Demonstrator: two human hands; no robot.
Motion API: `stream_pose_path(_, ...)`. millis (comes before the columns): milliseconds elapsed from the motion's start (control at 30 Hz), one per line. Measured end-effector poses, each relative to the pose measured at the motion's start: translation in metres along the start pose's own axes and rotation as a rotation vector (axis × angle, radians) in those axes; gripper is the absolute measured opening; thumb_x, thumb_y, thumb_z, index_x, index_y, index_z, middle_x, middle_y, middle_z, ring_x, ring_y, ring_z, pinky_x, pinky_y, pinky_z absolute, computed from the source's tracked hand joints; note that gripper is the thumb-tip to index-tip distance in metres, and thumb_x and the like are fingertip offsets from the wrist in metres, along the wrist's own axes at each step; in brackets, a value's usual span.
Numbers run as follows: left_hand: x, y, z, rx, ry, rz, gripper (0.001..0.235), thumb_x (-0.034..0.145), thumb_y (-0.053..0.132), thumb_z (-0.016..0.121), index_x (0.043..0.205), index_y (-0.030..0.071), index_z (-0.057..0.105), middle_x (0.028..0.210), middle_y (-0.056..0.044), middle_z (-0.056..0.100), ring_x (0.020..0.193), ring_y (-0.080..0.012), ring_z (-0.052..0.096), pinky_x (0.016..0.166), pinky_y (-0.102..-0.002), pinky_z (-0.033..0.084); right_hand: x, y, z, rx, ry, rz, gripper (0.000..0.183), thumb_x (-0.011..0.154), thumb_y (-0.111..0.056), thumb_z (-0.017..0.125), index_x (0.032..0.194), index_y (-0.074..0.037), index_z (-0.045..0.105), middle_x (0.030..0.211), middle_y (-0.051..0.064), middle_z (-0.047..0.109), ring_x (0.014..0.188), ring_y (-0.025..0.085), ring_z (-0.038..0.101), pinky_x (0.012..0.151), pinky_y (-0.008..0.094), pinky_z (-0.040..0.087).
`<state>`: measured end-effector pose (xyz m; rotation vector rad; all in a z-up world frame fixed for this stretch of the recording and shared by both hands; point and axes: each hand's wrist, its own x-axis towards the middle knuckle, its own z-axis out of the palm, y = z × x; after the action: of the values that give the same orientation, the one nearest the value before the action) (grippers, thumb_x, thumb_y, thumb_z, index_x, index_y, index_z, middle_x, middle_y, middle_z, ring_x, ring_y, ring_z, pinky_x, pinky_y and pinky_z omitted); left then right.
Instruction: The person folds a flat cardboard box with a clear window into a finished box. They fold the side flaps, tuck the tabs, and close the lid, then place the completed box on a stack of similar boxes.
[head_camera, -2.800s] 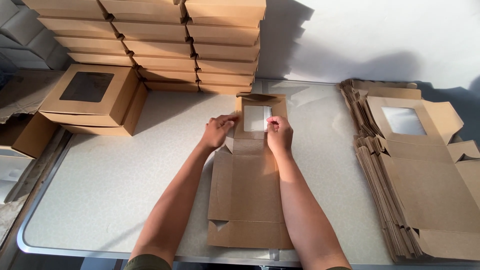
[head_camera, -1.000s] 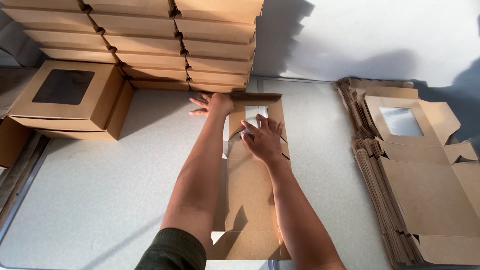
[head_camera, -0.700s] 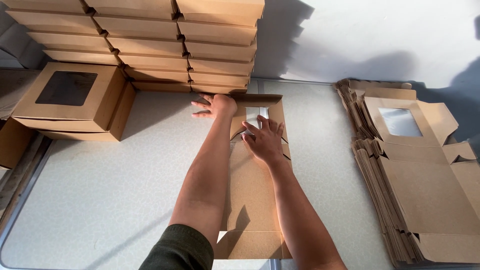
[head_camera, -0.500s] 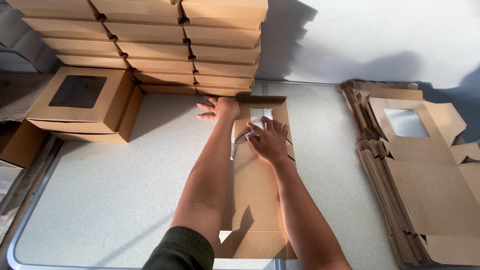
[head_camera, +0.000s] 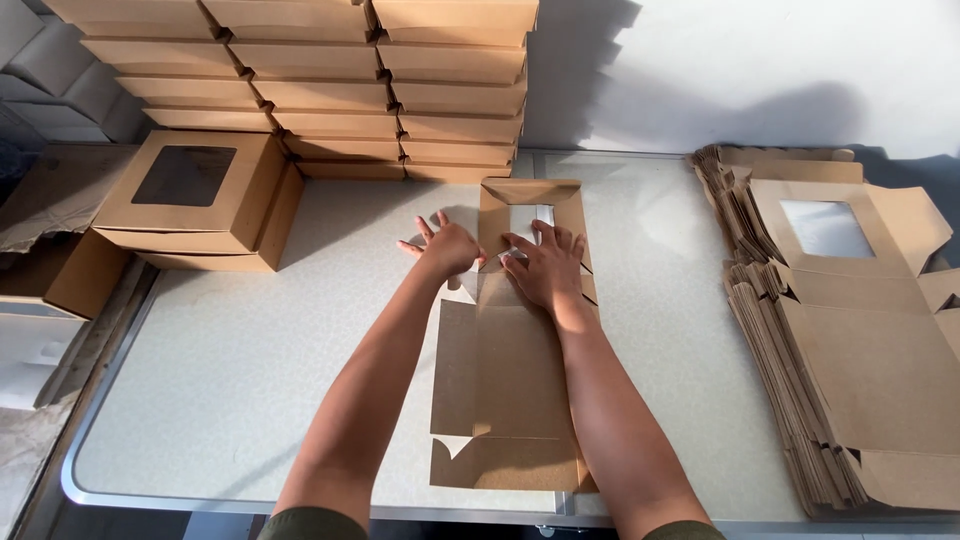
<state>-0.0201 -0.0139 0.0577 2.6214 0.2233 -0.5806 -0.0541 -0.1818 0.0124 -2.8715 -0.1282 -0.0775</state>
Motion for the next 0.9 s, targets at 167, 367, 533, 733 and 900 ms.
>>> stream_pose_path(167,0.071,-0.09,0.042,-0.07,0.277,0.271,0.026,0.081,0.043,0.07,0.102,0.03,0.08,0.158,-0.003,0.04,0.143,-0.0422,0.031,0.109,-0.068,0.025,0.002,0.006,0.006,-0.025,0.007,-0.018,0.043,0.098,-0.061,0.051,0.138,-0.047,0.06,0.154,0.004,0.044,0.143,0.036,0.038,0.117,0.071,0.017)
stream_pose_path(367,0.006,-0.119,0.026,-0.161,0.363,0.437,0.026,0.082,0.03,0.063,0.099,0.022,0.081,0.163,-0.004,0.044,0.153,-0.0449,0.026,0.12,-0.071,0.014,0.01,0.011,0.015,-0.031,-0.008,0.001,0.046,0.096,-0.061,0.051,0.139,-0.048,0.06,0.158,0.003,0.043,0.145,0.036,0.036,0.118,0.071,0.014)
stream_pose_path(533,-0.03,-0.086,0.02,-0.303,0.22,0.669,0.024,0.082,0.03,0.063,0.096,0.028,0.082,0.169,-0.005,0.031,0.157,-0.0464,0.008,0.12,-0.074,0.006,0.001,0.003,0.0,0.046,-0.03,0.02,0.053,0.098,-0.072,0.041,0.139,-0.045,0.061,0.158,0.004,0.043,0.145,0.036,0.035,0.119,0.07,0.014)
stream_pose_path(733,-0.023,-0.08,0.044,-0.077,0.23,0.663,0.021,0.088,0.028,0.066,0.1,0.026,0.083,0.17,-0.006,0.028,0.158,-0.0423,0.008,0.121,-0.072,0.005,-0.005,0.006,-0.007,0.135,-0.066,-0.037,0.07,0.088,-0.08,0.044,0.144,-0.039,0.058,0.162,0.005,0.039,0.148,0.038,0.03,0.121,0.07,0.006)
stream_pose_path(900,-0.011,-0.08,0.053,0.013,0.208,0.581,0.019,0.093,0.035,0.066,0.102,0.034,0.082,0.172,0.0,0.025,0.16,-0.0364,0.004,0.122,-0.068,0.003,0.003,0.018,0.008,0.086,-0.063,-0.071,0.075,0.082,-0.084,0.05,0.144,-0.041,0.057,0.162,0.0,0.038,0.147,0.037,0.031,0.12,0.073,0.006)
